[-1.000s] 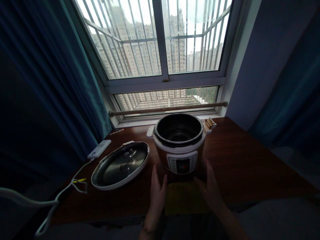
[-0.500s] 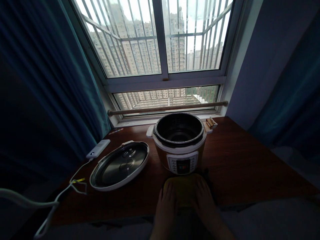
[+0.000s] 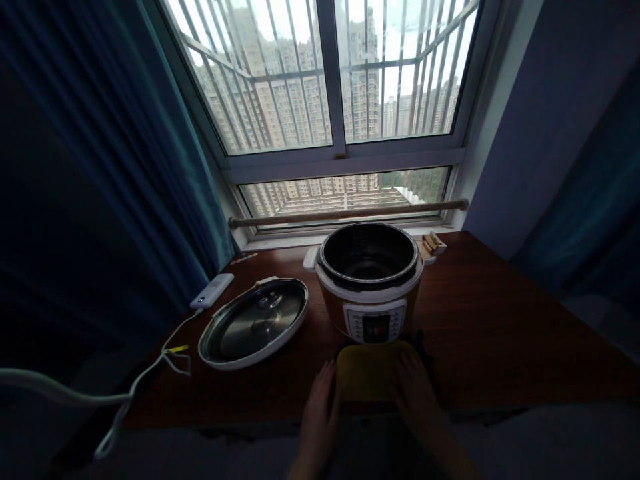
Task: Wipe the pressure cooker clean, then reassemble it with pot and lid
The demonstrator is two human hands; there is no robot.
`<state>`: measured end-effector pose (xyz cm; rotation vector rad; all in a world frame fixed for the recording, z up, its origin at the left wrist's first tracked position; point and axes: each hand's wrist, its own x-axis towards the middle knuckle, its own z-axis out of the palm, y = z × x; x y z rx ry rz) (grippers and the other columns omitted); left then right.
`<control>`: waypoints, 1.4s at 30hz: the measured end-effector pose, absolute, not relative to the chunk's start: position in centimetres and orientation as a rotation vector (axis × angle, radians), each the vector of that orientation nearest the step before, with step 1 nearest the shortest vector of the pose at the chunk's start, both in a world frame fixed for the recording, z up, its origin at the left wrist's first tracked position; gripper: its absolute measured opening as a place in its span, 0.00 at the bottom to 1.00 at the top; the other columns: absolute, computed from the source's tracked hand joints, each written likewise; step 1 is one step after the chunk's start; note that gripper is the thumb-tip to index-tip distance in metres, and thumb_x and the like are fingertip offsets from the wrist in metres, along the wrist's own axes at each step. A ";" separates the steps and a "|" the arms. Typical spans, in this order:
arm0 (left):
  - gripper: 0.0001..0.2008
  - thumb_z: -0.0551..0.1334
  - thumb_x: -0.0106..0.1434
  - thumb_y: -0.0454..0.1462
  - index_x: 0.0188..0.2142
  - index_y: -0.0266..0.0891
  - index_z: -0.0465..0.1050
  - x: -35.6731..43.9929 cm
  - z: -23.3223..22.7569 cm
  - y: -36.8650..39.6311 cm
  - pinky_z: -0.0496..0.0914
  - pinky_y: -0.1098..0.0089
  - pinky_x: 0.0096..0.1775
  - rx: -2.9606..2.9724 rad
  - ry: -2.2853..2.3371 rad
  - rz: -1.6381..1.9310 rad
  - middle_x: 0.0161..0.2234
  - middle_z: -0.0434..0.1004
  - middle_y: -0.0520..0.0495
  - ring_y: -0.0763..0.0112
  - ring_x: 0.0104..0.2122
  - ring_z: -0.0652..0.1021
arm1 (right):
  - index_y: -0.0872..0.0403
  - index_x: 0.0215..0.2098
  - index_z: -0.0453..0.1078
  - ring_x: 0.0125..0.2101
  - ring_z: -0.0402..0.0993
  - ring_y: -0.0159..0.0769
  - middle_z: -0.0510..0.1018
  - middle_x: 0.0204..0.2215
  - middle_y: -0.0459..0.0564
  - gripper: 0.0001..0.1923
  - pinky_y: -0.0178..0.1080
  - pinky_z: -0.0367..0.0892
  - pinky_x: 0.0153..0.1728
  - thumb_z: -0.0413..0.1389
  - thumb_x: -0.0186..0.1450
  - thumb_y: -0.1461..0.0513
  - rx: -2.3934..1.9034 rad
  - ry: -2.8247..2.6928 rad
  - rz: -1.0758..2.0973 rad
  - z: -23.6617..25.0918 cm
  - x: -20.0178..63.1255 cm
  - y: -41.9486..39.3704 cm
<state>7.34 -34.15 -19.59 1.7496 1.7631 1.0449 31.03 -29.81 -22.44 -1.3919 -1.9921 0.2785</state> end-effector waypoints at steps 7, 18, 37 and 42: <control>0.19 0.62 0.52 0.46 0.41 0.38 0.73 -1.7 -19.0 -35.3 0.57 0.53 0.57 0.838 1.886 1.579 0.45 0.75 0.41 0.56 0.52 0.70 | 0.56 0.42 0.70 0.46 0.71 0.45 0.74 0.44 0.58 0.26 0.52 0.62 0.52 0.52 0.57 0.46 -1.250 -1.240 1.461 -16.6 23.8 -30.8; 0.10 0.58 0.54 0.31 0.37 0.36 0.73 -3.3 -16.9 -33.9 0.64 0.58 0.54 0.290 1.554 1.879 0.40 0.78 0.43 0.66 0.42 0.77 | 0.60 0.49 0.58 0.27 0.74 0.32 0.74 0.29 0.49 0.29 0.37 0.69 0.35 0.58 0.56 0.52 -0.903 -0.494 2.322 -8.5 7.9 -25.2; 0.09 0.58 0.52 0.30 0.34 0.35 0.74 -4.0 -17.5 -34.7 0.66 0.63 0.51 0.172 1.420 1.898 0.39 0.78 0.44 0.68 0.40 0.78 | 0.61 0.33 0.64 0.24 0.73 0.31 0.74 0.22 0.47 0.08 0.39 0.71 0.31 0.55 0.54 0.66 -0.926 -0.504 2.131 -11.4 6.4 -24.2; 0.10 0.53 0.58 0.31 0.31 0.36 0.74 -4.4 -16.7 -33.3 0.65 0.61 0.52 -0.041 1.264 1.921 0.34 0.78 0.46 0.68 0.38 0.78 | 0.60 0.31 0.64 0.22 0.73 0.31 0.75 0.21 0.48 0.06 0.41 0.71 0.33 0.54 0.54 0.64 -0.899 -0.458 2.148 -10.9 7.9 -26.0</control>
